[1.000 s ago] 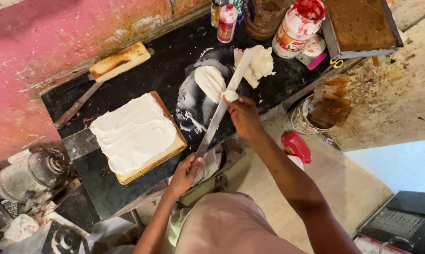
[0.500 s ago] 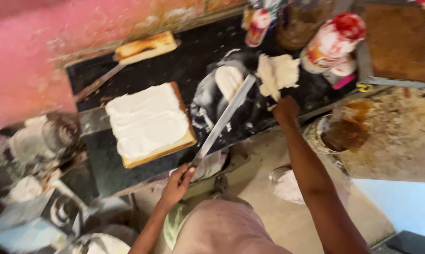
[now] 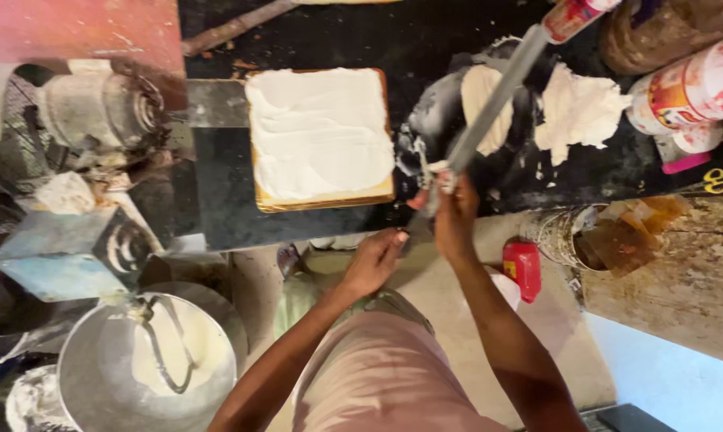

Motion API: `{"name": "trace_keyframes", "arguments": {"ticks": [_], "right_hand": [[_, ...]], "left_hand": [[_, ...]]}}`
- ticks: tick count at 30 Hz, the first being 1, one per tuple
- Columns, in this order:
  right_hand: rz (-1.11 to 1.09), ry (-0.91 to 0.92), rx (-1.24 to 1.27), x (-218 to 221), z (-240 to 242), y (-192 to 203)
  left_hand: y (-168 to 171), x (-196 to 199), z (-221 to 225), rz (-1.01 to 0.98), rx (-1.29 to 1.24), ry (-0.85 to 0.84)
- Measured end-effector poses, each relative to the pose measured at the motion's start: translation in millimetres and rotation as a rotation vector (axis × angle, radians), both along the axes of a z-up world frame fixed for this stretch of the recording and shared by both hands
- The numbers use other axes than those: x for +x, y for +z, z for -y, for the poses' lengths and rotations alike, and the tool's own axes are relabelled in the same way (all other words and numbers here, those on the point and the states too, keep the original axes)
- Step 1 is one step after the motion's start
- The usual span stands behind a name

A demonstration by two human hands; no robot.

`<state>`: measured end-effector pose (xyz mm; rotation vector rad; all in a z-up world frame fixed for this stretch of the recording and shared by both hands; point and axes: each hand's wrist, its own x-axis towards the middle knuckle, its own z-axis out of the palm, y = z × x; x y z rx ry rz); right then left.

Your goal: The person spreads white frosting over the top surface of a square cake using various metal spatulas and knives on a dark workbench.

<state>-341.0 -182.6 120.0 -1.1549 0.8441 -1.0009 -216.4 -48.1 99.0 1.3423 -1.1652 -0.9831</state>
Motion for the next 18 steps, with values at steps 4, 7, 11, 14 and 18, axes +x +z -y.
{"name": "trace_keyframes", "arguments": {"ticks": [4, 7, 11, 14, 18], "right_hand": [[-0.158, -0.132, -0.079, -6.8, 2.8, 26.3], [-0.189, -0.211, -0.17, -12.3, -9.9, 38.4], [-0.175, -0.336, -0.091, -3.6, -27.0, 51.5], [-0.117, -0.368, -0.107, -1.6, -43.8, 59.8], [-0.217, -0.416, -0.168, -8.4, -71.5, 65.0]], "left_hand": [[12.7, 85.2, -18.9, 0.227, -0.306, 0.287], [-15.3, 188.0, -2.4, 0.048, -0.074, 0.642], [-72.2, 309.9, 52.1, 0.155, 0.067, 0.691], [-107.0, 344.4, 96.9, 0.125, 0.382, 0.566], [-123.6, 352.5, 135.7, -0.09, 0.361, 0.579]]}}
